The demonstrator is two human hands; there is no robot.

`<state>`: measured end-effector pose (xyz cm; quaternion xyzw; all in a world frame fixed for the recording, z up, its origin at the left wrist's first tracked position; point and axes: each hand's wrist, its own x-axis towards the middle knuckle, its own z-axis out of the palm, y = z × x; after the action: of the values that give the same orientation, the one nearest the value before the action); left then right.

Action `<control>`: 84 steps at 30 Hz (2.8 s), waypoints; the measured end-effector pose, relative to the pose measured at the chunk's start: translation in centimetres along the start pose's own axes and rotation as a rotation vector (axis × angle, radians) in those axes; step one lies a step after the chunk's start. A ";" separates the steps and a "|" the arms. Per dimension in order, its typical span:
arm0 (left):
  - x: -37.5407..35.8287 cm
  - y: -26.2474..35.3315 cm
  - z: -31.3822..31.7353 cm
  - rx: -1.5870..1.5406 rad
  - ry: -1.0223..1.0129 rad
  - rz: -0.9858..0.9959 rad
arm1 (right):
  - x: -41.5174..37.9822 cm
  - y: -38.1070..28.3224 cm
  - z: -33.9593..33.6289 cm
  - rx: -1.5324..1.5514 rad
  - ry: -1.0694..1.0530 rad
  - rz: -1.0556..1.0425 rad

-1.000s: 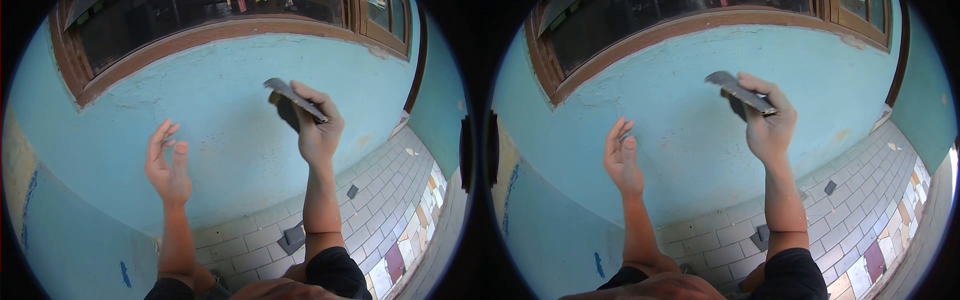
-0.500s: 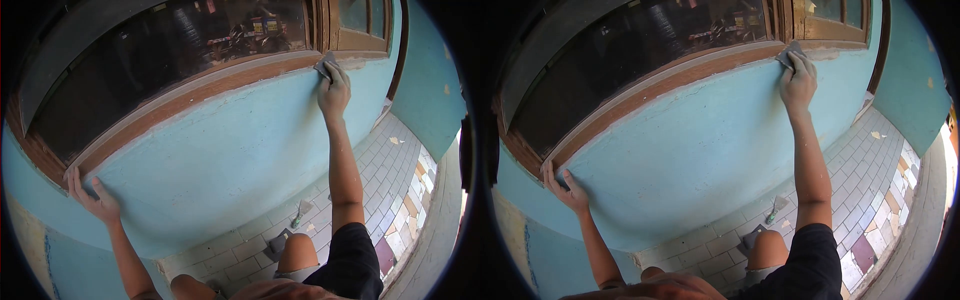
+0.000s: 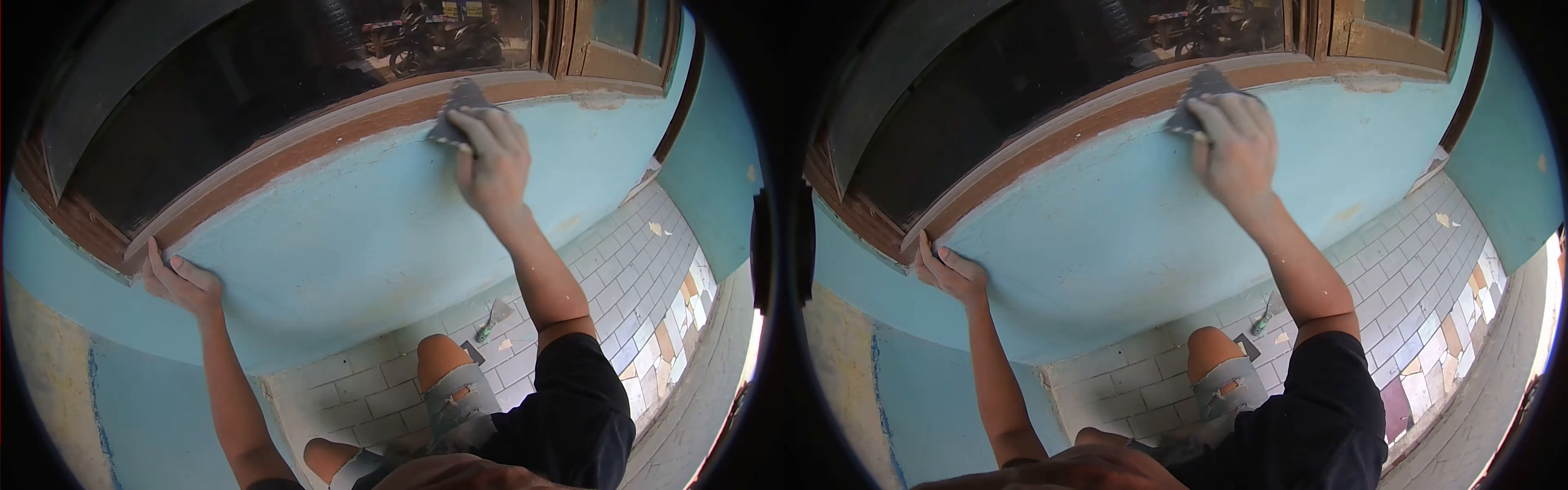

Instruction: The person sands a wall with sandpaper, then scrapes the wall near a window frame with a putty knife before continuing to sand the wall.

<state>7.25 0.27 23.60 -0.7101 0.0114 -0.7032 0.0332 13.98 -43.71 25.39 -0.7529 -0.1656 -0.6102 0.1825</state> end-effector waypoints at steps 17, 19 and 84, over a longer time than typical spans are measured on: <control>-0.2 -2.6 0.2 -0.108 0.072 0.126 | 0.2 -6.3 -0.1 0.056 -0.140 0.039; -0.2 -3.3 0.1 -0.090 0.063 0.167 | 0.1 -0.3 -1.0 -0.111 -0.115 0.179; -1.2 -1.1 0.6 0.068 -0.132 0.034 | -0.6 -12.4 2.8 0.173 -0.063 -0.065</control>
<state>7.77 1.44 22.43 -0.7530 -0.0025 -0.6543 0.0701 10.40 -31.47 25.19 -0.7474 -0.2478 -0.5753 0.2215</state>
